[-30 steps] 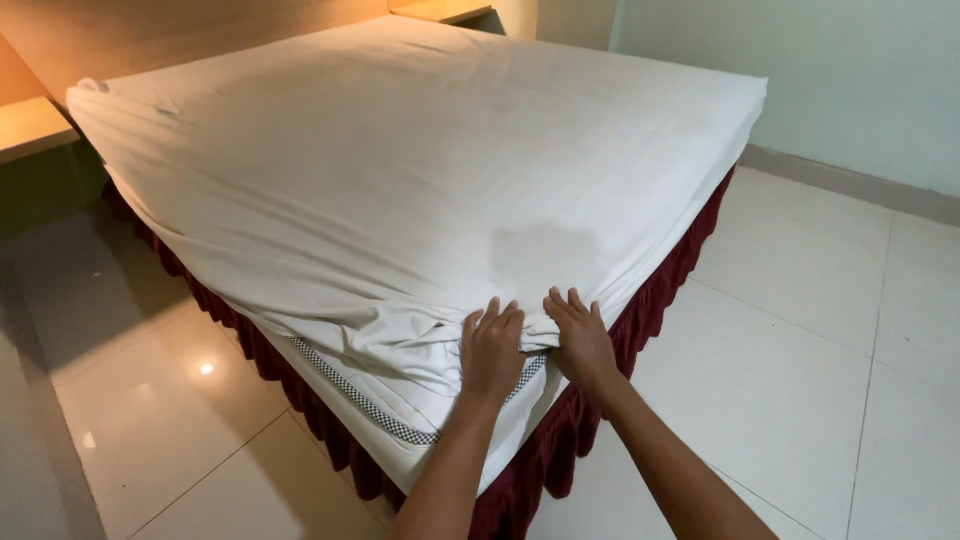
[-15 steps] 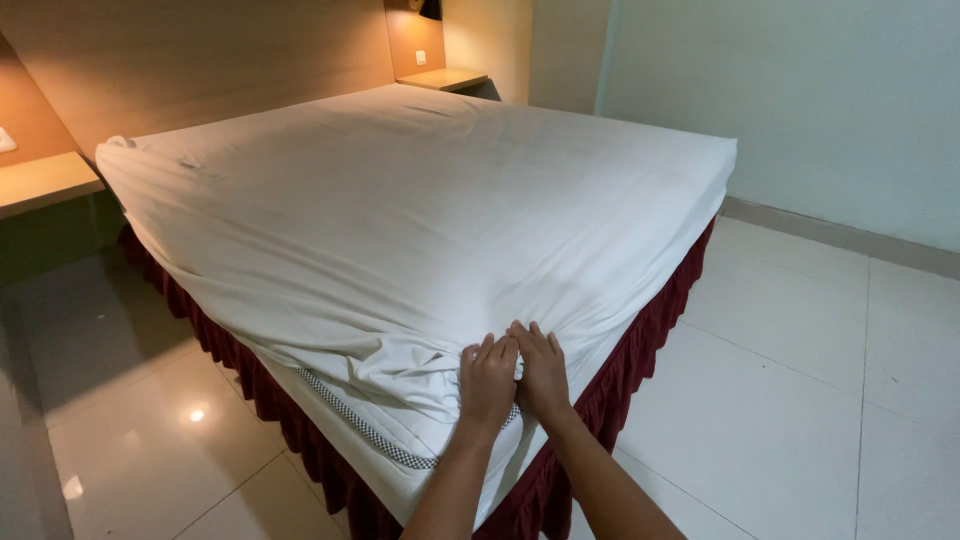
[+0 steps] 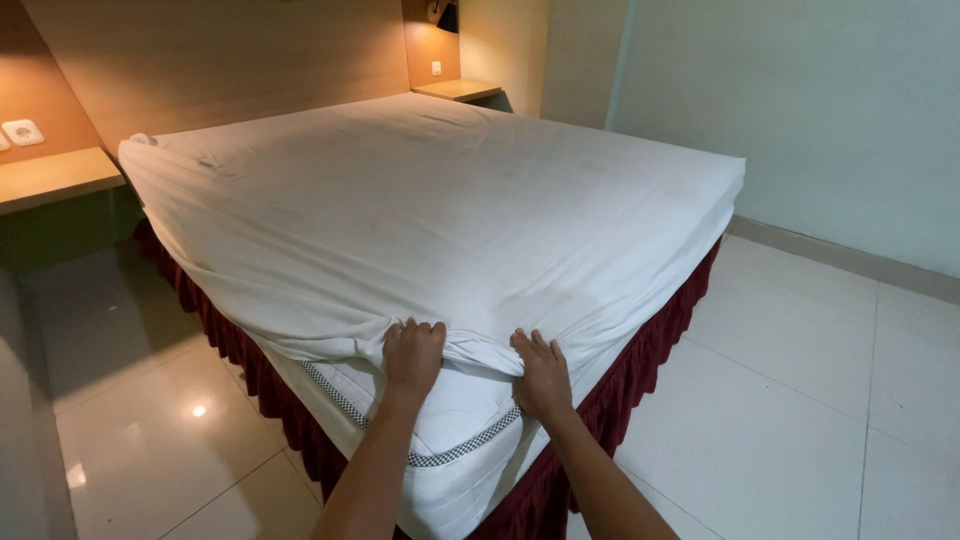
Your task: The person smooths and tucks a white bedsheet onto a mattress, working around the corners and sides to secure the fabric. They adjust the sheet at the head and foot of the bed, ensuring it is tight and wrinkle-free.
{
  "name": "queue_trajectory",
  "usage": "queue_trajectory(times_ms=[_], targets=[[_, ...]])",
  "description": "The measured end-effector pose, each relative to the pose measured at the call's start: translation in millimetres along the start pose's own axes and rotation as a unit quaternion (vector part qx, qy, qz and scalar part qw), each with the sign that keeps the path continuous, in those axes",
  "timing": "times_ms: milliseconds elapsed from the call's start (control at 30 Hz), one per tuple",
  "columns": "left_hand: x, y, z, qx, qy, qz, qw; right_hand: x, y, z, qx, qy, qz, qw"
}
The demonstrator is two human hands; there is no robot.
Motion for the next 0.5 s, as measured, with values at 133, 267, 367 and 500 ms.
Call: queue_trajectory(times_ms=[133, 267, 367, 500], targets=[[-5, 20, 15, -0.133, 0.003, -0.062, 0.989, 4, 3, 7, 0.007, -0.008, -0.009, 1.000], [-4, 36, 13, -0.042, 0.069, -0.041, 0.996, 0, 2, 3, -0.001, 0.009, 0.006, 1.000], [-7, 52, 25, -0.028, 0.091, -0.028, 0.995, 1, 1, 0, 0.013, 0.021, -0.003, 1.000], [-14, 70, 32, -0.004, 0.124, -0.010, 0.992, 4, 3, 2, 0.019, 0.030, 0.005, 0.999]])
Point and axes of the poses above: each hand's wrist, its own y-axis away from the middle knuckle, its own z-axis out of the back of the hand, x = y × z, the point moved 7 cm from there along -y, towards the middle knuckle, and after that the axes turned 2 degrees about -z, right-handed, at the moved point
